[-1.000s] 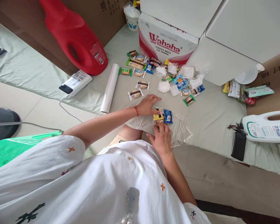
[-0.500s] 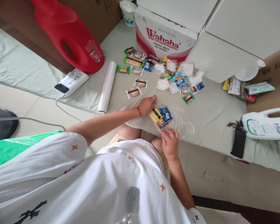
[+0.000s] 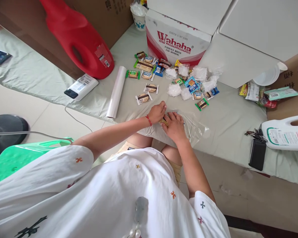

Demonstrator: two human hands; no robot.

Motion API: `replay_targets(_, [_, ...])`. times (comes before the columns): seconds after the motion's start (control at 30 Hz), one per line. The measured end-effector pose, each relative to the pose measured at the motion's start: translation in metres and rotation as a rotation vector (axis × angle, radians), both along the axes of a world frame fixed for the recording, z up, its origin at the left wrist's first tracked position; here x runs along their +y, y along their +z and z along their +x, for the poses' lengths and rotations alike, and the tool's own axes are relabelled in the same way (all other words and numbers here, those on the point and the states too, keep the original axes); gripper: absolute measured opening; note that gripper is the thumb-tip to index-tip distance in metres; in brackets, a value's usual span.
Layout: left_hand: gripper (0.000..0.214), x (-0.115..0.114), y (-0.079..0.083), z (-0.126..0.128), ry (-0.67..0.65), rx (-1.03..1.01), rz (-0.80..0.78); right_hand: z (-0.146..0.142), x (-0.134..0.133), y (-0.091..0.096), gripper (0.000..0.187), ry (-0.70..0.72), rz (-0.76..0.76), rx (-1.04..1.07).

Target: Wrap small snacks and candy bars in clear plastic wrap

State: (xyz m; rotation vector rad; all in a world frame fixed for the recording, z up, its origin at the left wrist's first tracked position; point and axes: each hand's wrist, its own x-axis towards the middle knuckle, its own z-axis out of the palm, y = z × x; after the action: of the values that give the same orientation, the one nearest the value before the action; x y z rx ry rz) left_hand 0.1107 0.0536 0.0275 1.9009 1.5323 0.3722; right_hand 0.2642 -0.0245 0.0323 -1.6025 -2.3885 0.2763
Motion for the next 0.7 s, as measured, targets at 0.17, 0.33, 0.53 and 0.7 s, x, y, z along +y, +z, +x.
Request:
replay_targets(0.17, [0.026, 0.0, -0.009, -0.008, 0.027, -0.006, -0.037, 0.025, -0.007, -0.011, 0.047, -0.01, -0.019, 0.058])
replay_targets(0.33, [0.026, 0.0, -0.013, -0.011, 0.02, -0.007, -0.06, 0.051, -0.01, -0.008, 0.046, 0.021, -0.03, 0.149])
replay_targets(0.53, [0.024, 0.003, -0.011, -0.018, 0.012, -0.014, -0.076, 0.065, 0.0, -0.011, 0.042, 0.06, -0.062, 0.24])
replay_targets(0.7, [0.022, 0.004, -0.01, -0.021, 0.011, -0.036, -0.085, 0.073, 0.01, -0.007, 0.042, 0.094, -0.128, 0.253])
